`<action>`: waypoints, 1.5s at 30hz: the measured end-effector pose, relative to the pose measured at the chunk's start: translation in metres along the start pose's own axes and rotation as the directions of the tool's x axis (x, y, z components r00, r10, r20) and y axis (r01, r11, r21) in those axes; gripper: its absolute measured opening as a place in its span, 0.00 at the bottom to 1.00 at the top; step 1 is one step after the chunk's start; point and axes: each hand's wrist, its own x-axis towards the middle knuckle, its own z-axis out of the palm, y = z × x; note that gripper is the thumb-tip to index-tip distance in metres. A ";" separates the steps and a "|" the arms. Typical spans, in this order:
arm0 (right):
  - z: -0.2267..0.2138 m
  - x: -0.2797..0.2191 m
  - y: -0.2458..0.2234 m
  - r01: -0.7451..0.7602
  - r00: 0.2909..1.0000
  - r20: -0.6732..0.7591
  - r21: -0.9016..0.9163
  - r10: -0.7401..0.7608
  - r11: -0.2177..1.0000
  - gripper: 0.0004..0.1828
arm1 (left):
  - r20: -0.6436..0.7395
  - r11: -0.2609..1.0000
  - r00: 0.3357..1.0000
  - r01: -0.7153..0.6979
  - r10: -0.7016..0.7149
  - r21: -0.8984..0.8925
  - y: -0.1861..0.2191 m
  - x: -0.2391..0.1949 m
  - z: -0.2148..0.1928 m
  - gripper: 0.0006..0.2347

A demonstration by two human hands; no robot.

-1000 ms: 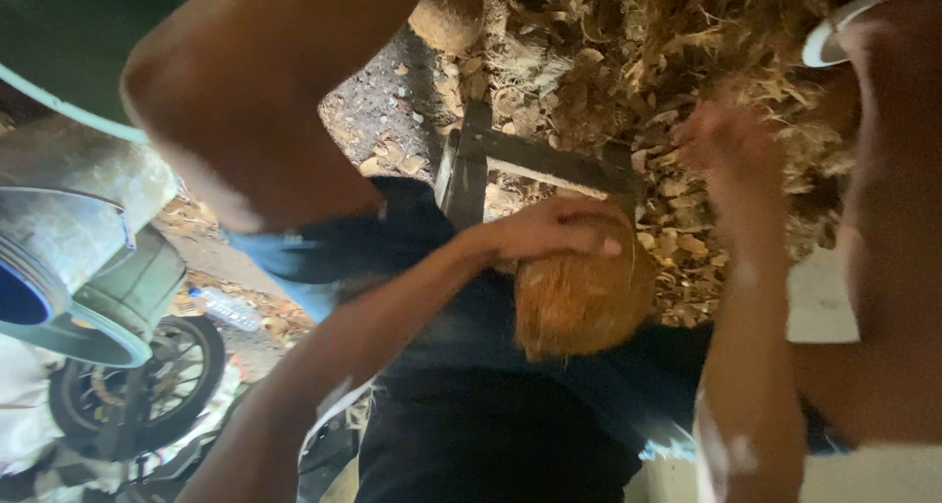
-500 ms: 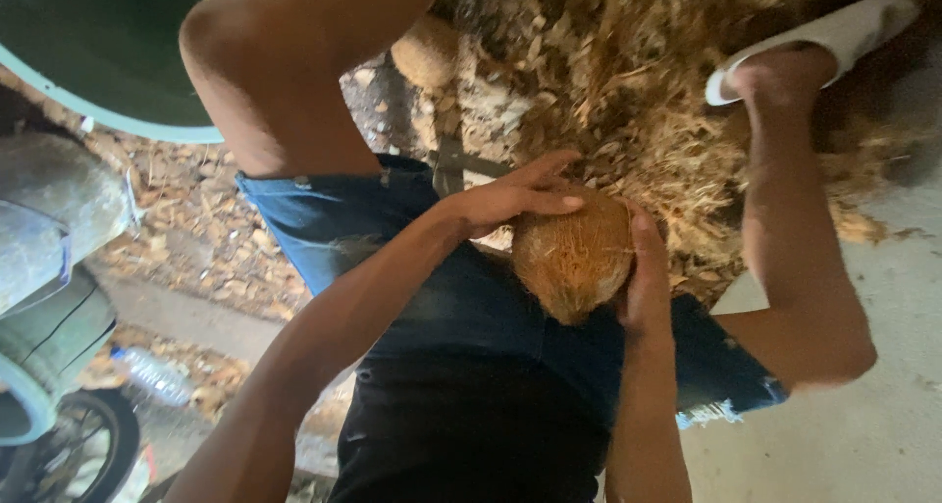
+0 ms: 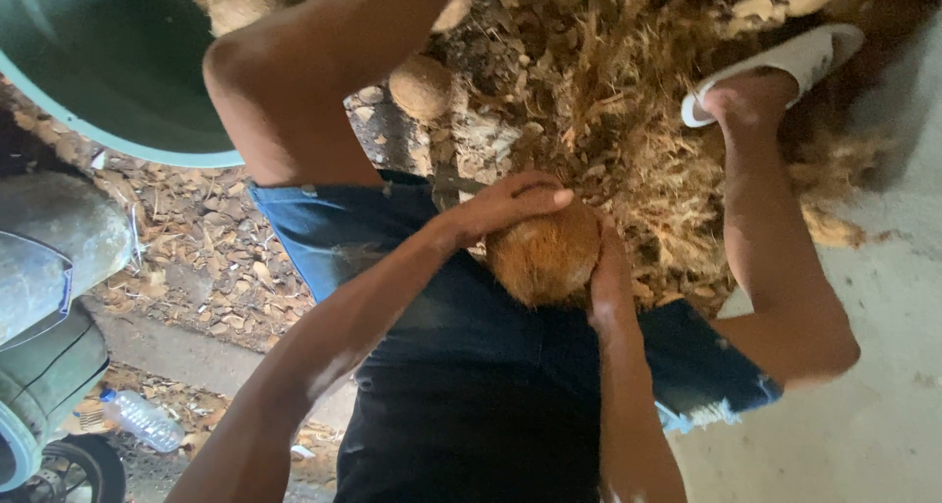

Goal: The person sits on the ground and uses a fixed metal blade tool to peel the husk off a coconut. They hold the coconut with both hands and rotate it against the blade, removing the fibrous outer layer and dropping the debris onto the floor.

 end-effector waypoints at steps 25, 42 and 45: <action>-0.021 -0.006 0.033 0.950 0.305 0.362 -0.055 -0.881 0.307 0.13 | -0.103 0.998 0.995 -0.023 0.016 -0.062 -0.011 0.004 0.004 0.38; -0.020 0.000 0.035 0.957 0.287 0.262 -0.044 -0.921 0.286 0.04 | -0.174 0.985 0.985 -0.011 -0.019 -0.171 -0.023 0.015 0.005 0.36; -0.023 -0.003 0.033 0.970 0.243 0.261 -0.089 -0.934 0.228 0.05 | -0.185 0.988 0.982 0.010 -0.038 -0.153 -0.030 0.018 0.000 0.36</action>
